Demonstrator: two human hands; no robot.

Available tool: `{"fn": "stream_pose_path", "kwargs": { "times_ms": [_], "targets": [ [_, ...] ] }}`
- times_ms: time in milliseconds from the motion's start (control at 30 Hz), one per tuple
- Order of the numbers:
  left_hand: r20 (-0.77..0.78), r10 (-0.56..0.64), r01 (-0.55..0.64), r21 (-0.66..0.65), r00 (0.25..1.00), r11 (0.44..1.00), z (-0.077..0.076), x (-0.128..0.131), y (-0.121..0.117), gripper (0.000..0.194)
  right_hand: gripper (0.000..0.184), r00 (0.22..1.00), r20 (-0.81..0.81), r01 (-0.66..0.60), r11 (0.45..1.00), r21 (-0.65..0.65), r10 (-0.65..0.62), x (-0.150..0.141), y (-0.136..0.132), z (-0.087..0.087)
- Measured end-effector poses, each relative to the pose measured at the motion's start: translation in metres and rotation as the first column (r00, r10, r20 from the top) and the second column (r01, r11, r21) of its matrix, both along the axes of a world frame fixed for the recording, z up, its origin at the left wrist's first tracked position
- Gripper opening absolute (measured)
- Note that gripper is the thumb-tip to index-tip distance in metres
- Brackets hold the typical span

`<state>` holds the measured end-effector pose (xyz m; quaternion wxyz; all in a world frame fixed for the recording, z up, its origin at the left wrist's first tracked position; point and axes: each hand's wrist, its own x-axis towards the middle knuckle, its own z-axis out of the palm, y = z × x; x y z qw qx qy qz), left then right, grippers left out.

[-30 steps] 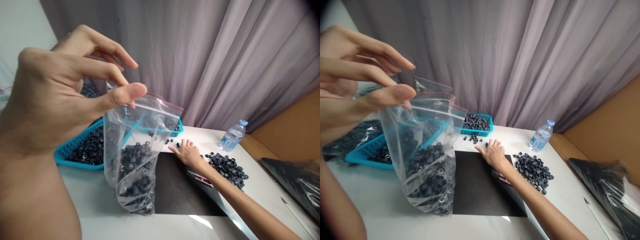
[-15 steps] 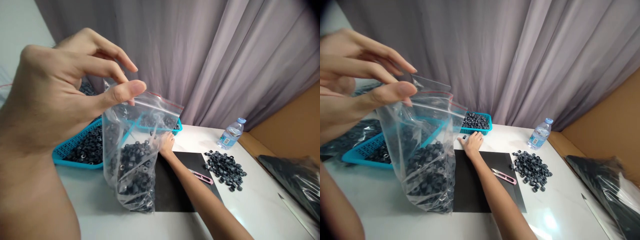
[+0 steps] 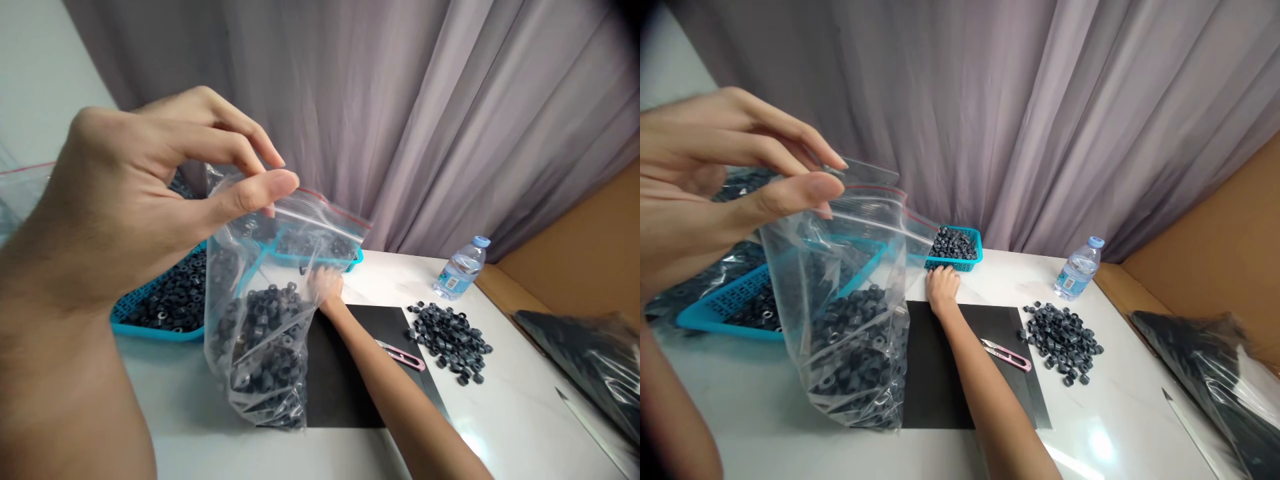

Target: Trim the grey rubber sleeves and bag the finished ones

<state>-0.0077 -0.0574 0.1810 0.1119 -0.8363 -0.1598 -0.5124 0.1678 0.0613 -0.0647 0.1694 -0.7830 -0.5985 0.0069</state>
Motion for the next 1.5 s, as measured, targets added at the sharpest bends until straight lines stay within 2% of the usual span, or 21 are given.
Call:
{"fn": "stream_pose_path", "kwargs": {
  "times_ms": [100, 267, 433, 600, 700, 767, 900, 967, 1033, 1167, 1233, 1500],
  "targets": [
    [-0.090, 0.067, -0.073, -0.070, 0.994, 0.995, 0.001, -0.001, -0.002, 0.020, 0.038, 0.997, -0.019, -0.072, 0.997, -0.041, 0.071, 0.006, -0.002, 0.005],
    [-0.096, 0.043, -0.048, -0.059, 0.994, 0.997, 0.004, -0.001, -0.004, 0.023, 0.037, 0.988, -0.045, -0.153, 0.985, -0.083, 0.149, 0.024, -0.023, 0.009],
    [-0.087, -0.004, -0.002, -0.070, 0.996, 0.998, 0.003, 0.003, 0.002, 0.022, 0.036, 0.992, -0.050, -0.117, 0.989, -0.089, 0.113, 0.050, -0.046, 0.007],
    [-0.078, -0.032, 0.028, -0.054, 0.996, 0.998, 0.002, 0.005, 0.002, 0.021, 0.037, 0.996, -0.070, -0.066, 0.996, -0.060, 0.062, 0.075, -0.050, 0.009],
    [-0.091, 0.000, -0.005, -0.046, 0.996, 0.999, 0.003, 0.004, 0.002, 0.022, 0.039, 0.997, -0.068, -0.030, 0.999, -0.015, 0.029, 0.075, -0.052, 0.008],
    [-0.091, -0.007, 0.002, -0.053, 0.996, 0.999, 0.003, 0.003, 0.003, 0.022, 0.047, 0.998, -0.059, -0.009, 1.000, 0.008, 0.009, 0.068, -0.054, 0.006],
    [-0.074, -0.031, 0.026, -0.070, 0.997, 0.997, 0.001, 0.006, 0.007, 0.021, 0.082, 0.999, -0.040, 0.005, 1.000, 0.023, -0.004, 0.049, -0.050, 0.002],
    [-0.044, -0.029, 0.026, -0.067, 0.999, 0.997, 0.000, 0.008, 0.007, 0.022, 0.089, 1.000, -0.029, 0.001, 1.000, 0.018, 0.000, 0.045, -0.045, 0.001],
    [-0.027, -0.025, 0.023, -0.072, 0.999, 0.997, -0.001, 0.010, 0.006, 0.023, 0.085, 1.000, -0.013, -0.012, 1.000, 0.016, 0.013, 0.044, -0.041, 0.001],
    [-0.072, -0.017, 0.009, -0.106, 0.997, 0.994, -0.001, 0.012, 0.003, 0.018, 0.054, 0.997, 0.025, -0.069, 0.997, 0.021, 0.068, 0.046, -0.034, 0.004],
    [-0.086, -0.025, 0.016, -0.104, 0.996, 0.994, 0.000, 0.012, 0.001, 0.017, 0.044, 0.993, 0.043, -0.109, 0.994, 0.021, 0.108, 0.047, -0.032, 0.006],
    [-0.098, 0.033, -0.045, -0.125, 0.995, 0.991, -0.002, 0.017, 0.002, 0.018, 0.038, 0.963, 0.104, -0.248, 0.968, -0.030, 0.250, 0.052, -0.022, 0.009]
  ]
}}
